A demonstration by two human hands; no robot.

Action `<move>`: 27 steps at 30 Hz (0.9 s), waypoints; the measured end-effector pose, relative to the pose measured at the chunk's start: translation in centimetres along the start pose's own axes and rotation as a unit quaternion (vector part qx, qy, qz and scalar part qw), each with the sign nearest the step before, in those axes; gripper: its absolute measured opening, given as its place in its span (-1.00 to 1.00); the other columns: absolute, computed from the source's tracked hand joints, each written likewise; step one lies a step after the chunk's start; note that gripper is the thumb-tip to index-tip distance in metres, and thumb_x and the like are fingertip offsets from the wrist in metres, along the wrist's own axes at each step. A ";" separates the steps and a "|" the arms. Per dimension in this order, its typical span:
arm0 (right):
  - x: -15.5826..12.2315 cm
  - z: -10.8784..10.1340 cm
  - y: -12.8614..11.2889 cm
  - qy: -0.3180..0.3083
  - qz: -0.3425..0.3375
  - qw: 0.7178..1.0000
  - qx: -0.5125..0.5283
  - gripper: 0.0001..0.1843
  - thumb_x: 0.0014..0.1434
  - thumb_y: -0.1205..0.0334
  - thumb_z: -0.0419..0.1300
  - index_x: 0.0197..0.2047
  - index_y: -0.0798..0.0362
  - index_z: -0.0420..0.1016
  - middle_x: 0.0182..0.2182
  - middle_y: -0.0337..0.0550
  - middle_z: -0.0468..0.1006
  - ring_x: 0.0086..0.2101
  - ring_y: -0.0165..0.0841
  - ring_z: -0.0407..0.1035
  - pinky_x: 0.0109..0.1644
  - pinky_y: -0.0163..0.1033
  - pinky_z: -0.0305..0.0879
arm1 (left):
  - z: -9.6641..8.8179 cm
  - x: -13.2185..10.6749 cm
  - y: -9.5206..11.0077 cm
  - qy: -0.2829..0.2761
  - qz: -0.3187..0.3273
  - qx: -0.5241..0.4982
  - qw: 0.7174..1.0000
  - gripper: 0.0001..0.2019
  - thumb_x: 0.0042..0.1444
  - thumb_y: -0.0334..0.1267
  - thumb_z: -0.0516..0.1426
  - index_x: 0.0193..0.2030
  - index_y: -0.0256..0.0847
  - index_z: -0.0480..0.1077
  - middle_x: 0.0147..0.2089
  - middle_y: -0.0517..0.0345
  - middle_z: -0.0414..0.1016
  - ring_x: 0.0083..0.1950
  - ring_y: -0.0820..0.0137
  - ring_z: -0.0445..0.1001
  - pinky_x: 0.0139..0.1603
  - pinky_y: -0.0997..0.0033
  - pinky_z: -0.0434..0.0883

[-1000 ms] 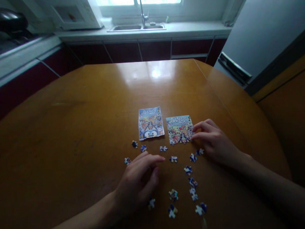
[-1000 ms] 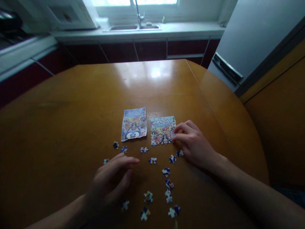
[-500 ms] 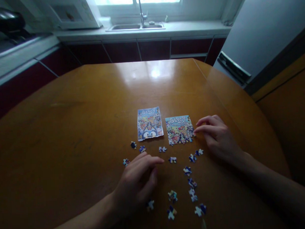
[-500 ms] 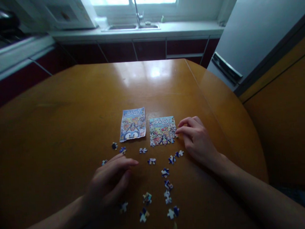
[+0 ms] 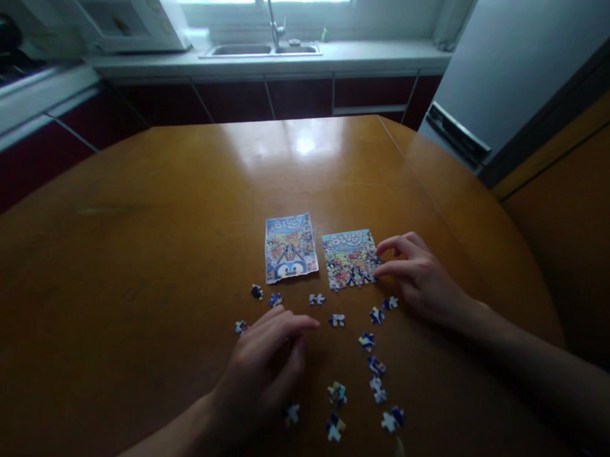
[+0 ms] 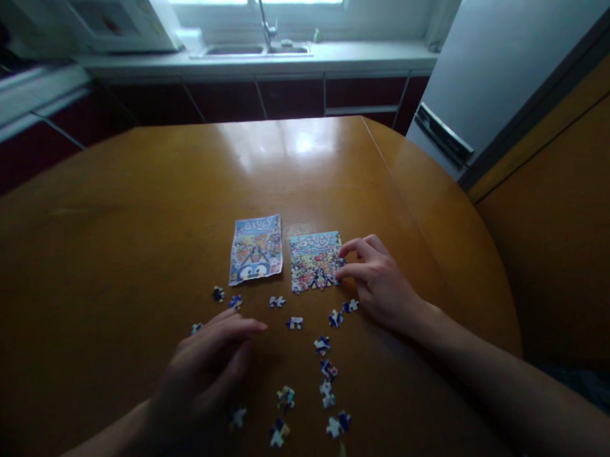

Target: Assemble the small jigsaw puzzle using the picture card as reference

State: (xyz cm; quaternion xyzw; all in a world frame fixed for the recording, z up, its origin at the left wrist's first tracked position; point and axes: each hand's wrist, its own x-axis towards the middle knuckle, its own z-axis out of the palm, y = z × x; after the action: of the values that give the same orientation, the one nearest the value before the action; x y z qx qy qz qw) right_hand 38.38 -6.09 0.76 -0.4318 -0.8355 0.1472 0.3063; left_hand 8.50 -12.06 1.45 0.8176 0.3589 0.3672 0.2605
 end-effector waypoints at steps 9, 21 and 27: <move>0.2 -0.1 -0.1 0.028 -0.008 1.000 0.010 -0.61 0.20 0.60 0.03 -0.24 0.06 0.64 -0.13 0.00 0.51 -0.10 -0.20 0.29 -0.07 -0.02 0.35 | 0.1 -0.6 0.0 0.011 -0.090 -0.040 0.995 -0.62 0.28 -0.46 0.02 0.22 -0.15 0.23 -0.37 0.27 0.33 -0.49 0.57 0.29 -0.51 0.59 0.26; 0.0 -0.1 -0.3 0.060 -0.006 0.998 0.018 -0.72 0.22 0.53 0.11 -0.24 0.03 0.60 -0.21 -0.07 0.55 -0.14 -0.22 0.33 -0.07 -0.05 0.33 | 0.1 -0.4 -0.2 0.084 -0.160 -0.136 0.974 -0.76 0.42 -0.30 -0.05 0.13 -0.15 0.33 -0.42 0.29 0.30 -0.42 0.54 0.30 -0.39 0.54 0.28; 0.2 -0.2 -0.4 0.089 -0.005 0.996 0.012 -0.83 0.23 0.44 0.19 -0.24 0.03 0.59 -0.23 -0.07 0.54 -0.16 -0.22 0.35 -0.06 -0.05 0.32 | 0.3 -0.3 -0.4 0.107 -0.155 -0.152 0.970 -0.78 0.42 -0.27 -0.04 0.07 -0.17 0.37 -0.44 0.30 0.28 -0.44 0.53 0.27 -0.41 0.51 0.23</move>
State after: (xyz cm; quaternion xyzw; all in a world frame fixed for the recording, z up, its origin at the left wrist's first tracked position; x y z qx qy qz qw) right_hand 38.16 -6.22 1.16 -0.4350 -0.8056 0.1165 0.3850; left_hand 8.40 -12.09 0.85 0.6590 0.4469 0.4582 0.3950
